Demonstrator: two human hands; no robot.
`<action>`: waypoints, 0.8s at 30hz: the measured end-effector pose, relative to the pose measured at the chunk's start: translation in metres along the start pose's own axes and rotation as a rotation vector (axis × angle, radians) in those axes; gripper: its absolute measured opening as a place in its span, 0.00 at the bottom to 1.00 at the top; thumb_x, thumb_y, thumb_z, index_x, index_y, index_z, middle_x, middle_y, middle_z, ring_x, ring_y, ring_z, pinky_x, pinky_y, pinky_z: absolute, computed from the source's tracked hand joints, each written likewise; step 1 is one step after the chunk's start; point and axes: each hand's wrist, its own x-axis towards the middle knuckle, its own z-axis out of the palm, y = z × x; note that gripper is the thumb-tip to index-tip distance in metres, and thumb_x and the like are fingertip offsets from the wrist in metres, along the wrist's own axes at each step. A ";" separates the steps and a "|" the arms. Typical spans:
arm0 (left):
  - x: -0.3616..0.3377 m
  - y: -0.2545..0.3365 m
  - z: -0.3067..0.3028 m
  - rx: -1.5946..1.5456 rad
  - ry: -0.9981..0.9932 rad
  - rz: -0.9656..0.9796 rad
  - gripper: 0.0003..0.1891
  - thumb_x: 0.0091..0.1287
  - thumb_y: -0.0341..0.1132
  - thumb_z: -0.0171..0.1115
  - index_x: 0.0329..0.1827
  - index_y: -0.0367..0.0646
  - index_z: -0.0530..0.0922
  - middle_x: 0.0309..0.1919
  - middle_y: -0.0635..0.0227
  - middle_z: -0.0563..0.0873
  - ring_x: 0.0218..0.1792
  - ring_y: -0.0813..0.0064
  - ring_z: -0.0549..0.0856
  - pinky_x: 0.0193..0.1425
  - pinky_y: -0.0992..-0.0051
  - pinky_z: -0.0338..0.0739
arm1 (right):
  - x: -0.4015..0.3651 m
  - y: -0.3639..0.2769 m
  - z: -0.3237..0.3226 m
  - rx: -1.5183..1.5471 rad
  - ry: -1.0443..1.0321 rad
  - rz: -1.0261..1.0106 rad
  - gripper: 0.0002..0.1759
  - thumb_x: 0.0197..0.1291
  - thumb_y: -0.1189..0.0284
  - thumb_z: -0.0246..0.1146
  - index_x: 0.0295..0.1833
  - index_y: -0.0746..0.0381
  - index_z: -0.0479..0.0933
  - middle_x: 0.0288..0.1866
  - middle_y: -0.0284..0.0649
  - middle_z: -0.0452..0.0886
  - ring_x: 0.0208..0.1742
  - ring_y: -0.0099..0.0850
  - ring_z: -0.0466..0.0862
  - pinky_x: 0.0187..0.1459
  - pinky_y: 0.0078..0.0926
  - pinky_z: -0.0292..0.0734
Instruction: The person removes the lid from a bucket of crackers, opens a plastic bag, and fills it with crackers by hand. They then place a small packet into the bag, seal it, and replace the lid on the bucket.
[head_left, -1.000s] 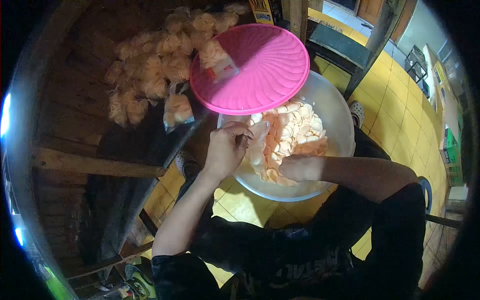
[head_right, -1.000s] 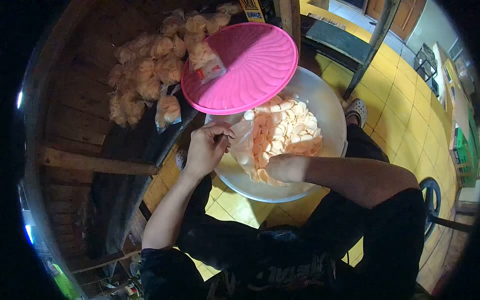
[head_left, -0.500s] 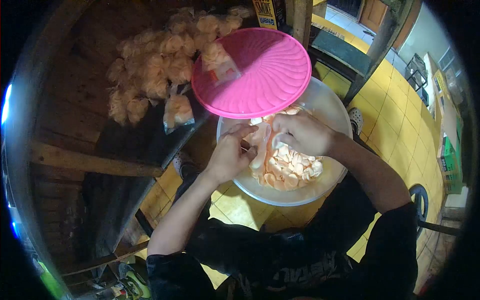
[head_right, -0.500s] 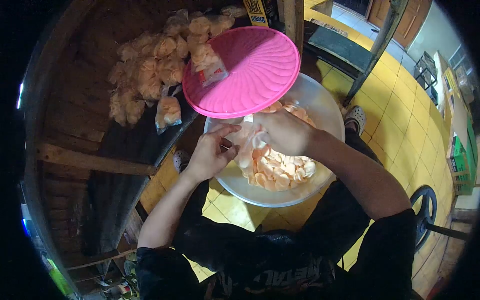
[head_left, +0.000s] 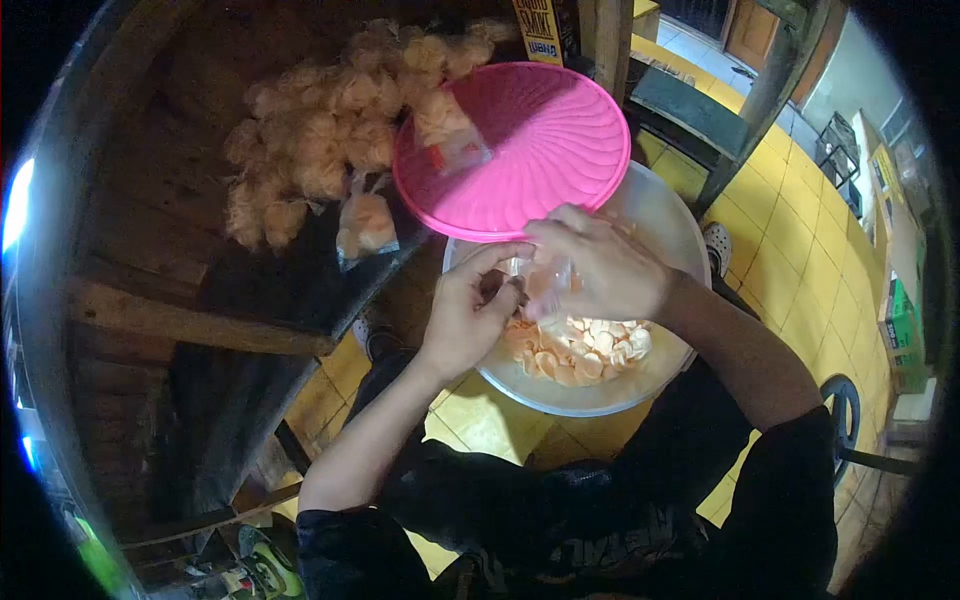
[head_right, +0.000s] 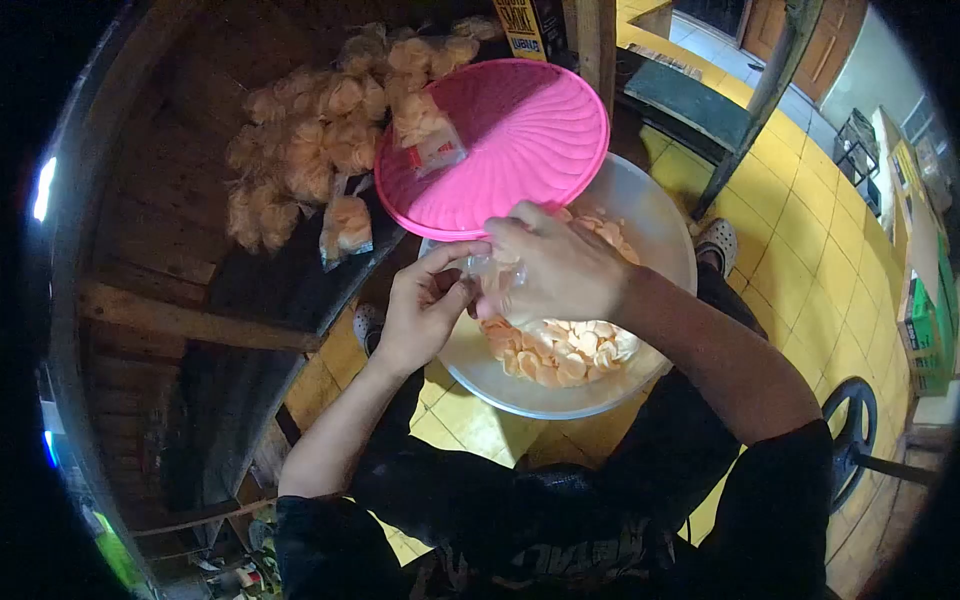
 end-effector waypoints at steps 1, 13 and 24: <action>0.000 0.000 0.000 -0.043 -0.015 0.040 0.18 0.70 0.20 0.56 0.63 0.36 0.74 0.39 0.65 0.84 0.38 0.80 0.83 0.43 0.78 0.79 | 0.000 0.001 0.002 0.103 0.001 -0.135 0.32 0.56 0.62 0.70 0.61 0.66 0.67 0.52 0.57 0.77 0.50 0.53 0.82 0.48 0.46 0.78; 0.005 0.001 0.004 0.183 0.063 0.320 0.34 0.64 0.39 0.72 0.70 0.39 0.66 0.57 0.59 0.80 0.60 0.66 0.78 0.68 0.65 0.69 | 0.011 -0.008 0.000 1.005 -0.030 0.140 0.08 0.68 0.79 0.57 0.49 0.69 0.78 0.43 0.44 0.84 0.46 0.28 0.84 0.48 0.28 0.77; 0.007 0.007 0.002 -0.044 -0.186 0.023 0.12 0.75 0.34 0.54 0.56 0.39 0.79 0.40 0.71 0.83 0.43 0.83 0.79 0.50 0.75 0.74 | 0.012 0.015 -0.032 0.692 0.307 0.298 0.14 0.71 0.69 0.60 0.52 0.69 0.77 0.30 0.30 0.77 0.33 0.20 0.77 0.38 0.21 0.76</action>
